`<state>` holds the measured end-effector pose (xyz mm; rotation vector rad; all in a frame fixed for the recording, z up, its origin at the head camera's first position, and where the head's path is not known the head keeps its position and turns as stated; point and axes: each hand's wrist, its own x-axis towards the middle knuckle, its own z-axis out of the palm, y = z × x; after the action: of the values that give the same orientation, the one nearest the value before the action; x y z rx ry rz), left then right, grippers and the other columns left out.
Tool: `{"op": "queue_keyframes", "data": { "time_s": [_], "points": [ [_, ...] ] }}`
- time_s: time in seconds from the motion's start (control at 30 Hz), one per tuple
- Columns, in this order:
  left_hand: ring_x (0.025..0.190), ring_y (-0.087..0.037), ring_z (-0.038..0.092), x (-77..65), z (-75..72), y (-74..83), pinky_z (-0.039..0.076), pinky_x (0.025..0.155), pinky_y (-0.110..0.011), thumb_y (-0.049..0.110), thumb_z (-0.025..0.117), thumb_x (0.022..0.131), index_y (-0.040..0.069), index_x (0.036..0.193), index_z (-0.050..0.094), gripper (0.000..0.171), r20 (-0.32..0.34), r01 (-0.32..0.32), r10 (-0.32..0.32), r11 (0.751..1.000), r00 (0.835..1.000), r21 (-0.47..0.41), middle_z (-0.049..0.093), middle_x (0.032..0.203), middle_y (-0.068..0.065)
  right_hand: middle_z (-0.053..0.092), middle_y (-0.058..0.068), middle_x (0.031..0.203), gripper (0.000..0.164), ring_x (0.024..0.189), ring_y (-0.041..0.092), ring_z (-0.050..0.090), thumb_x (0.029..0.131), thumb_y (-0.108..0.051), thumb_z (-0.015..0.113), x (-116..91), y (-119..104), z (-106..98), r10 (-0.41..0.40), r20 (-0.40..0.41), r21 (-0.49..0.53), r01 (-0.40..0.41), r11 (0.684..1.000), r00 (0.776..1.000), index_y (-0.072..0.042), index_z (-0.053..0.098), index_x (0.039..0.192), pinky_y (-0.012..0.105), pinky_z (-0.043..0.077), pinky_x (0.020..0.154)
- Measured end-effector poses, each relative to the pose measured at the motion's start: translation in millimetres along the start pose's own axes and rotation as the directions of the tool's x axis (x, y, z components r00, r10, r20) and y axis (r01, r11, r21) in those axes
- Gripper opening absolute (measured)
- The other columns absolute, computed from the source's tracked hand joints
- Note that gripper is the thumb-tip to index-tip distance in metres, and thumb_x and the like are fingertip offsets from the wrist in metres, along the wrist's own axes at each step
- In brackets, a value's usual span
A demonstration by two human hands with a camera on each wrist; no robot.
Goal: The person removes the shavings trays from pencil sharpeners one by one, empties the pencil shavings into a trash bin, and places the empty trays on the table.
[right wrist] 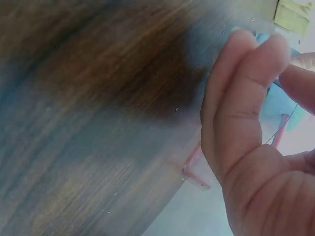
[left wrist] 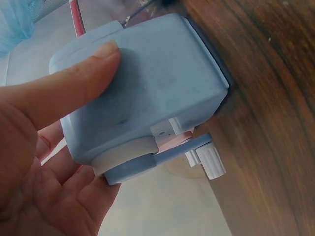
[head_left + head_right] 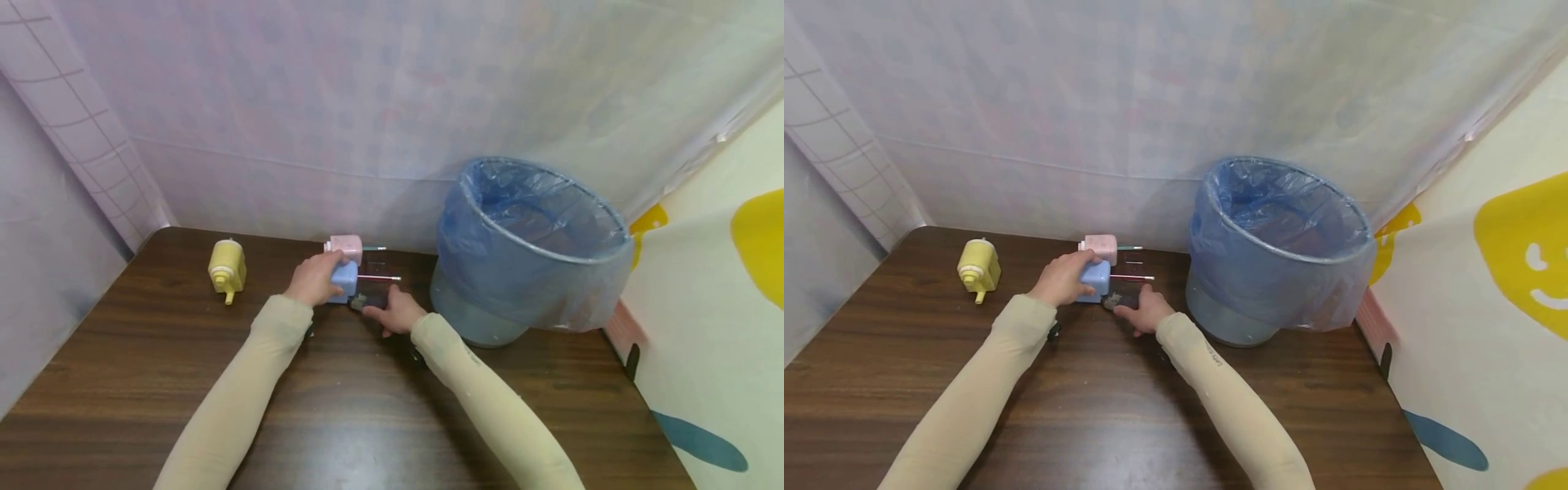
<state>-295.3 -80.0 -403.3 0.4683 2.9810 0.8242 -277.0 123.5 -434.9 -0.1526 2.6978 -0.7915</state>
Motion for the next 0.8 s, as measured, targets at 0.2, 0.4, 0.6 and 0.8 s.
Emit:
{"op": "queue_keyframes", "data": {
  "time_s": [0.2,0.4,0.6,0.8],
  "points": [
    [0.114,-0.039,0.063,0.7,-0.1,-0.1,0.052,0.095,-0.056,0.011,0.085,0.078,0.008,0.133,0.057,0.062,-0.002,-0.005,0.005,1.000,1.000,0.006,0.065,0.131,-0.019,0.069,0.002,0.063,0.063,0.058,0.012,0.067,0.092,-0.053,0.065,-5.8,1.2,-4.4,-0.039,-0.007,-0.025,0.039,0.999,0.999,0.001,0.050,0.120,0.029,0.053,0.074],
    [0.112,-0.039,0.064,0.1,0.1,-0.3,0.053,0.093,-0.055,0.011,0.085,0.078,0.009,0.134,0.057,0.062,-0.002,-0.003,0.003,1.000,1.000,0.011,0.065,0.131,-0.019,0.070,0.002,0.068,0.068,0.068,0.014,0.067,0.093,-0.053,0.065,-14.2,0.8,-8.8,-0.045,0.004,-0.016,0.045,0.999,0.999,0.003,0.048,0.126,0.034,0.054,0.080],
    [0.112,-0.040,0.064,0.3,0.1,-0.1,0.053,0.093,-0.056,0.011,0.085,0.078,0.009,0.133,0.057,0.062,-0.006,-0.012,0.012,1.000,1.000,0.010,0.065,0.130,-0.019,0.073,0.003,0.074,0.069,0.072,0.013,0.070,0.092,-0.049,0.067,-14.3,4.2,-12.2,-0.022,-0.019,0.042,0.023,0.999,1.000,0.003,0.048,0.133,0.041,0.055,0.091],
    [0.113,-0.040,0.064,0.3,0.6,0.0,0.053,0.095,-0.056,0.011,0.085,0.077,0.009,0.134,0.057,0.063,-0.004,-0.002,0.002,1.000,1.000,0.005,0.065,0.131,-0.020,0.071,0.017,0.111,0.067,0.071,0.013,0.073,0.090,-0.038,0.073,-14.8,3.5,-15.2,-0.039,-0.033,0.164,0.044,0.985,0.999,0.003,0.048,0.136,0.043,0.054,0.096]
  ]
}}
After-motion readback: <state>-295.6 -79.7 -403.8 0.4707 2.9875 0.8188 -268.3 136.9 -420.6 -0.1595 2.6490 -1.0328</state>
